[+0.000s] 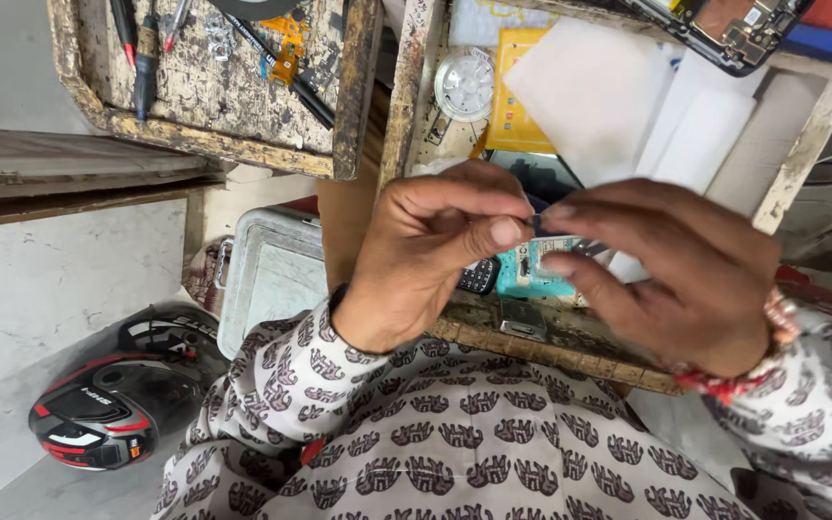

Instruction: The person handles a mobile phone frame and a flexible circuit, aligns the components, and wipes the screen area with a cloth at a workbench before picking up a battery.

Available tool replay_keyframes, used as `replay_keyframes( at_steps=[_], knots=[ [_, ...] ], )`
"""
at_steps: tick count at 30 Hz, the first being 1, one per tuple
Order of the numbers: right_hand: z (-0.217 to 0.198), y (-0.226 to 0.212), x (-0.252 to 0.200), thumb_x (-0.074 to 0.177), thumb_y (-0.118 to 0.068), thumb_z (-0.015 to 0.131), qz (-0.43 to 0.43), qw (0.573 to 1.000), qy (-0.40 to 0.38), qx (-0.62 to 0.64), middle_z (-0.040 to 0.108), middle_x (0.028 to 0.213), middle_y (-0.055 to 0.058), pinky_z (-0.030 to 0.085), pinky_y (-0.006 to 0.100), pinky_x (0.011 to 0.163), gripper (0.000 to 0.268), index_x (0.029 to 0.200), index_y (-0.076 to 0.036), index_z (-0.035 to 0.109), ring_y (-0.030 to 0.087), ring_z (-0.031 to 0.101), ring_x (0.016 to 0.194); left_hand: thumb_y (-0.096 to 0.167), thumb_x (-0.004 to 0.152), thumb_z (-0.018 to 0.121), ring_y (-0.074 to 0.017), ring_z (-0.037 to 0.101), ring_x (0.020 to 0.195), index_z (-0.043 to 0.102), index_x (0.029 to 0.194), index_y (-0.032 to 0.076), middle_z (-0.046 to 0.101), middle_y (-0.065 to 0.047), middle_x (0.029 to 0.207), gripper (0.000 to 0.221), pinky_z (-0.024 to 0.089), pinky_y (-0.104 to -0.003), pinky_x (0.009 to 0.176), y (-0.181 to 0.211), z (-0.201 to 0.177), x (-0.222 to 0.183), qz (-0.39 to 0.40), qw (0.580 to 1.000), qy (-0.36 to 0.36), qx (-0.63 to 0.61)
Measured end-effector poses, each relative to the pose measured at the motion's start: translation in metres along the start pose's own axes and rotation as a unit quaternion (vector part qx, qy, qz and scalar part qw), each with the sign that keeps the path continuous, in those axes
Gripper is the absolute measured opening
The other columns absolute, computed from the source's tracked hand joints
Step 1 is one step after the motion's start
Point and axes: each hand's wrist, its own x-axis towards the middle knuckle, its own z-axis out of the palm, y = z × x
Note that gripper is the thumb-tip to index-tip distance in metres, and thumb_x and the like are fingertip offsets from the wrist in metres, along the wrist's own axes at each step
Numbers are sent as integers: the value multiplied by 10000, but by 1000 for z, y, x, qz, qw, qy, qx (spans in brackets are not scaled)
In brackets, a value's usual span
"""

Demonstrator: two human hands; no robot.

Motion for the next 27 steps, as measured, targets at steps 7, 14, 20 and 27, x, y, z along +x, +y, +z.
replay_keyframes(
  at_steps=[7,14,20,27],
  knots=[
    [-2,-26,16,843,-69,861,48,998,18,-37,716,996,190,633,370,760,335,1075,35,641,311,752,930,-35,1048,737,-173,685,1057,760,1106,-26,711,-126,1120,63,571,-294,994,-5,7,-5,-23,999,6,-25],
    [8,-12,5,879,-6,835,11,998,52,-32,734,951,185,626,289,668,188,994,18,688,237,767,814,-16,1044,721,-187,714,1055,745,1126,-37,735,-150,1130,88,592,-313,1000,-4,11,-5,-35,999,14,-10],
    [7,-9,0,942,-12,758,73,995,68,8,722,992,179,634,316,765,115,1002,26,667,249,762,894,15,1058,719,-148,721,1069,731,1189,-7,720,-103,1170,133,611,-283,1000,4,16,-5,7,997,-12,81],
    [10,-7,-3,961,-50,757,88,993,64,39,723,988,178,645,321,797,112,998,13,672,253,762,924,-39,959,760,-138,660,977,744,1107,-13,724,-97,1100,151,529,-249,861,12,24,-3,37,959,20,279]
  ],
)
